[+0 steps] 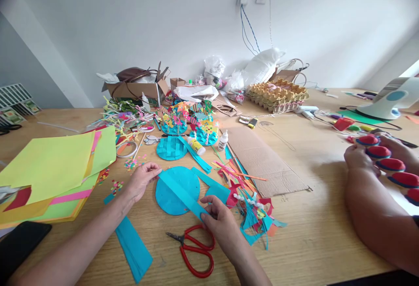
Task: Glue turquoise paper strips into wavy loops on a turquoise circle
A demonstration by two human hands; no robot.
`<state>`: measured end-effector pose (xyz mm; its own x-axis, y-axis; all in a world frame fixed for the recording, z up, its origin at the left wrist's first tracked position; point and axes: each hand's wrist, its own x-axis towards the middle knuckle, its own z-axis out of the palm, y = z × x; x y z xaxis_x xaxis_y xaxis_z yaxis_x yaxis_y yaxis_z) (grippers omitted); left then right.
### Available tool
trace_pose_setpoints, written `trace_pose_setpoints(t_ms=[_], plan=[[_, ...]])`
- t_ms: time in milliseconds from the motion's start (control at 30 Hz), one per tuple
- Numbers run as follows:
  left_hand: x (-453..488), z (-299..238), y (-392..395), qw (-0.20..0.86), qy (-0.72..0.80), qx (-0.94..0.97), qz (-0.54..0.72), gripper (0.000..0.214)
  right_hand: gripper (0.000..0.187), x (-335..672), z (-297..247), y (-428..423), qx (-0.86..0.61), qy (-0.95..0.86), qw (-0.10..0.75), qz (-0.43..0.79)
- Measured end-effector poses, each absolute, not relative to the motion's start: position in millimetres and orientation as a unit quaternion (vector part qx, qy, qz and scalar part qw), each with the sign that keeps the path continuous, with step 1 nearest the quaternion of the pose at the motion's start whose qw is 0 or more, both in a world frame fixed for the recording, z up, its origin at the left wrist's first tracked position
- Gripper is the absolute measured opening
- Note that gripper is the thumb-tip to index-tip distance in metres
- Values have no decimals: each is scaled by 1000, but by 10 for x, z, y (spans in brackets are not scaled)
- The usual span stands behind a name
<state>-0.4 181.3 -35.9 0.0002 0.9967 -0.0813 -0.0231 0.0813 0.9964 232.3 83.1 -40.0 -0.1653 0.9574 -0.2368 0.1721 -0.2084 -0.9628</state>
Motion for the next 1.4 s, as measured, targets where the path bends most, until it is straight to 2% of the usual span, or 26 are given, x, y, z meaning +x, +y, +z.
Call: trace_pose_setpoints(t_ms=[233,433,600,800,1100,1400], plan=[[22,-441,1864,495,531,515,455,17,24,2318,-457,855,-577,-535,345,511],[42,-547,1957,425,540,580,437,3,17,2290,-404,909,-589,-562,319,486],[17,-540,1947,351,528,654,413,13,18,2236,-470,964,-607,-562,360,431],[7,-566,1861,288,512,715,379,28,1,2159,-504,1037,-610,-581,346,413],[0,-583,1914,224,495,763,350,19,7,2099,-424,1059,-621,-623,299,371],[-15,-639,1950,201,497,780,323,22,11,2101,-403,1041,-621,-658,284,317]])
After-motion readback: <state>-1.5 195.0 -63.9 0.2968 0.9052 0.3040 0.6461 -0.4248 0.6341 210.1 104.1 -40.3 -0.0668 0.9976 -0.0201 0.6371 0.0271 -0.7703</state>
